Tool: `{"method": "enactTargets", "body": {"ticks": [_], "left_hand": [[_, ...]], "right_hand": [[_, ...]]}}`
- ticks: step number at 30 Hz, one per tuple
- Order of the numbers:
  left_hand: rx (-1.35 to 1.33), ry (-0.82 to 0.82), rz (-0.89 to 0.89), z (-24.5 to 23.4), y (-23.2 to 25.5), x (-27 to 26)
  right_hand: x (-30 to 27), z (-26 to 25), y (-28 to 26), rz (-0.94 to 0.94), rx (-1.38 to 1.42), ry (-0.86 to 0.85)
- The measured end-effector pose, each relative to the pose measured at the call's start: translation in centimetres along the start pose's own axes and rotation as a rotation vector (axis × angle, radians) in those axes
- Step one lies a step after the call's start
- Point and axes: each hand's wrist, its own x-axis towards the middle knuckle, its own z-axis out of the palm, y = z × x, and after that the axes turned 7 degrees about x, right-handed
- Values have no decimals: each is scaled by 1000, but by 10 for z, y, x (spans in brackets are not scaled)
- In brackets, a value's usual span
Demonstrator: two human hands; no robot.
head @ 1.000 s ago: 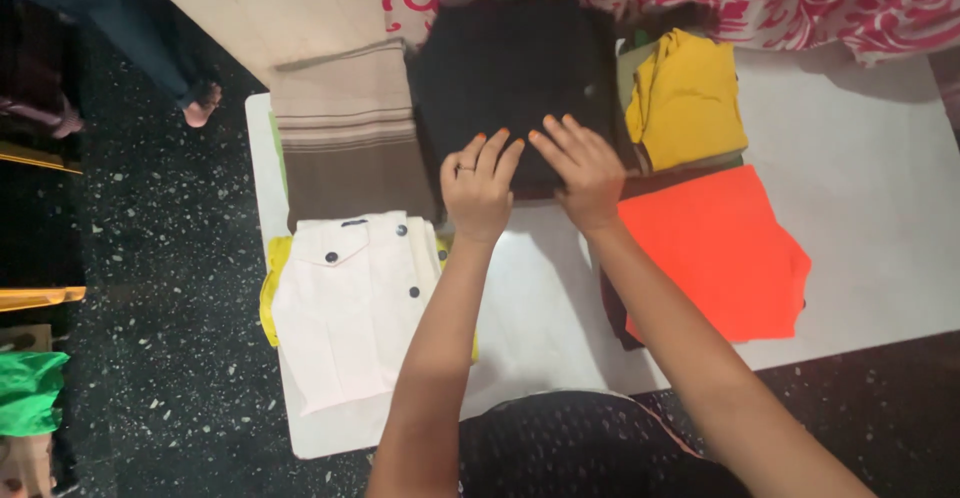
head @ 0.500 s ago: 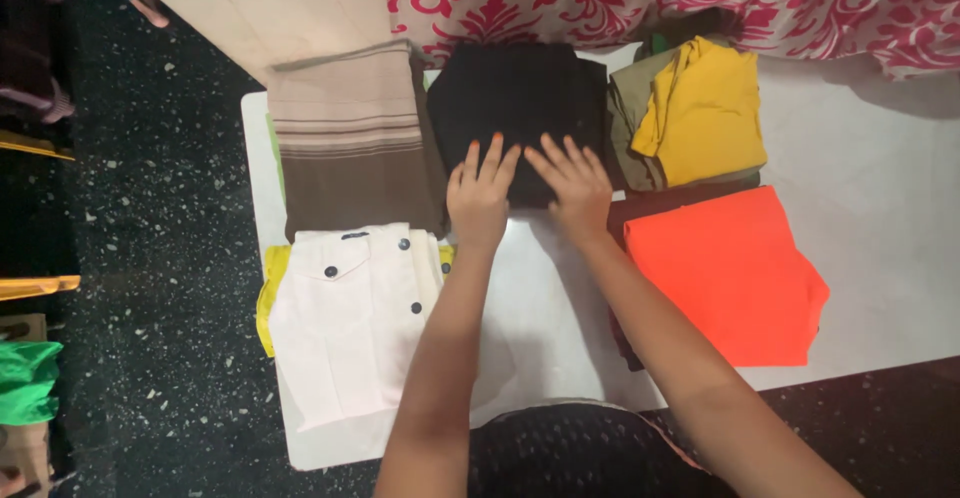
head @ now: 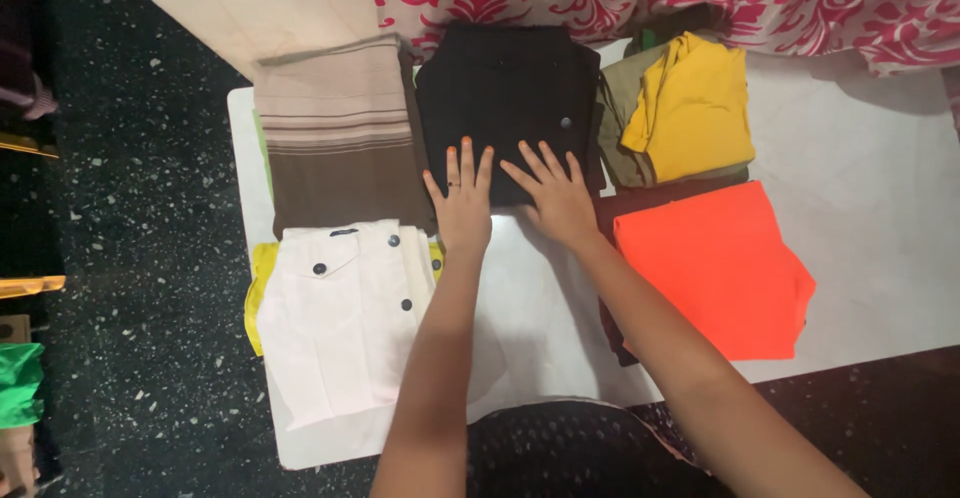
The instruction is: The person organizes folded clothes on a table by hand, picking up and repositioning a white jacket, a black shirt, a maroon shirt, an orange shirt, a yellow shirt, a green shirt, and a black vest.
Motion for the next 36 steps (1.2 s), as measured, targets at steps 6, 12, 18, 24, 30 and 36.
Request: {"method": "enactTargets", "body": {"ticks": [6, 12, 18, 24, 30, 36], "left_hand": [[-326, -214, 66, -59, -7, 27], [-297, -406, 171, -51, -21, 58], [-421, -284, 39, -18, 0, 40], [-460, -291, -29, -15, 23, 37], [-464, -368, -24, -25, 17, 42], [-465, -503, 22, -46, -9, 48]], "right_hand": [[21, 35, 19, 145, 173, 65], [33, 44, 17, 269, 86, 55], [28, 46, 32, 178, 63, 28], [30, 44, 59, 67, 79, 15], [36, 35, 54, 111, 74, -52], [37, 35, 31, 242, 68, -79]]}}
